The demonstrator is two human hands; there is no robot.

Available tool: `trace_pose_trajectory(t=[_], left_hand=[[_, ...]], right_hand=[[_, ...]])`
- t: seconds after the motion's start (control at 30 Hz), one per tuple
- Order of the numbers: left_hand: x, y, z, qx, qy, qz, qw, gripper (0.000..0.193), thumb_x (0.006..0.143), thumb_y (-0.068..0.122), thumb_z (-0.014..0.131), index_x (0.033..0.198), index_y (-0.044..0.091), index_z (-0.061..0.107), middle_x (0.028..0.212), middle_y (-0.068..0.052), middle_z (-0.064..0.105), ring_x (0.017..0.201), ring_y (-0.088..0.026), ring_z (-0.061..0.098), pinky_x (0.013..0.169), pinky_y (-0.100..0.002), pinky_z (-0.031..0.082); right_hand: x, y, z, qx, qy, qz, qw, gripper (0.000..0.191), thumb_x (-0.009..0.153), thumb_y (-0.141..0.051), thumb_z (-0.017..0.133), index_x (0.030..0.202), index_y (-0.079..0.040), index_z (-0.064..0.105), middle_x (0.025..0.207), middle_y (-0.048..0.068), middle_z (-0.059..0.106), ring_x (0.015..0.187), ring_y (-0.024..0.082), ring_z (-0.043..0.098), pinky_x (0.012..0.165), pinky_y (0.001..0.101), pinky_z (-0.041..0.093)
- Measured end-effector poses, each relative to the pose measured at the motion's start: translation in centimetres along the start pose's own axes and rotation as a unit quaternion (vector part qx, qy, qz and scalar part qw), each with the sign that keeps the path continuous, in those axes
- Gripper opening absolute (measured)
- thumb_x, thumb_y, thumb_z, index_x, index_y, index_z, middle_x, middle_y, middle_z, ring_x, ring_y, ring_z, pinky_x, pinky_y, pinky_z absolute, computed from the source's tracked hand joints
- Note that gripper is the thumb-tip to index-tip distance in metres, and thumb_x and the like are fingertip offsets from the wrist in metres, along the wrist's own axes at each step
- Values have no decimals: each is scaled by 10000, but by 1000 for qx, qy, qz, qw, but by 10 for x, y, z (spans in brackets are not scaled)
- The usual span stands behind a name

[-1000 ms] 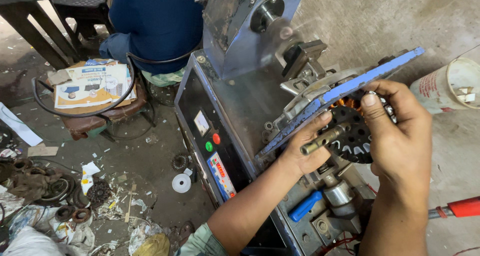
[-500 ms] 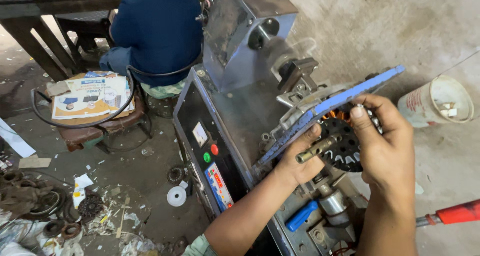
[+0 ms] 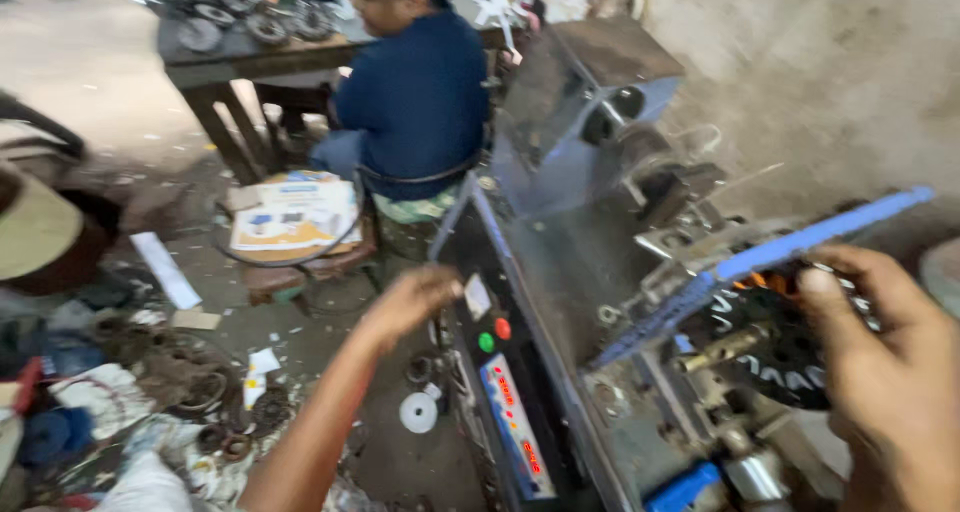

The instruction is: The person winds copper wire onto a motor stator using a benchtop winding machine. They repeatedly position the stator, press a green button to start the winding cycle, and adjust the stator between cycles. The person handles the stator and the machine's control panel throughout the task.

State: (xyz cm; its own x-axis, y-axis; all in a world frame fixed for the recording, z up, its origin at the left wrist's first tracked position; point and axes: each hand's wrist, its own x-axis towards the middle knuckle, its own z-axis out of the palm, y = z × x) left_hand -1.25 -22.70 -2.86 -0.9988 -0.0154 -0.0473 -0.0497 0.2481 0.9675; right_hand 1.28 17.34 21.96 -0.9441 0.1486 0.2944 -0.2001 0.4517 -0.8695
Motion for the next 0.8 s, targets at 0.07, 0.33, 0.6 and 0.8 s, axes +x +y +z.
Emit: trace_pose_trajectory(t=[0.07, 0.33, 0.6, 0.8], left_hand=[[29, 21, -51, 217, 95, 76, 969, 536, 856, 288, 783, 1307, 46, 622, 1257, -164, 691, 1177, -319, 665, 1003, -408, 513], [120, 183, -45, 395, 73, 546, 736, 692, 818, 236, 836, 1445, 114, 571, 1553, -166, 455, 1445, -394, 423, 1200, -495, 372], [166, 217, 30, 399, 146, 599, 679, 549, 836, 275, 824, 1343, 191, 633, 1509, -99, 472, 1446, -339, 403, 1251, -517, 290], [180, 207, 52, 351, 194, 586, 704, 508, 720, 183, 828, 1205, 212, 681, 1401, -85, 511, 1404, -311, 416, 1273, -537, 266]], right_hand=[[-3, -2, 3, 18, 9, 51, 998, 205, 1069, -193, 671, 1251, -111, 717, 925, 14, 683, 628, 95, 490, 479, 254, 349], [8, 13, -2, 42, -24, -86, 995, 238, 1062, -122, 655, 1280, -27, 671, 1067, 15, 683, 917, 64, 593, 821, 200, 479], [20, 24, -5, 30, -10, -24, 999, 237, 1032, -121, 640, 1241, -18, 682, 1000, 38, 691, 886, 102, 601, 779, 247, 476], [21, 27, -10, 25, -18, -20, 999, 251, 1022, -101, 630, 1252, -10, 671, 1014, 52, 689, 900, 104, 603, 796, 248, 479]])
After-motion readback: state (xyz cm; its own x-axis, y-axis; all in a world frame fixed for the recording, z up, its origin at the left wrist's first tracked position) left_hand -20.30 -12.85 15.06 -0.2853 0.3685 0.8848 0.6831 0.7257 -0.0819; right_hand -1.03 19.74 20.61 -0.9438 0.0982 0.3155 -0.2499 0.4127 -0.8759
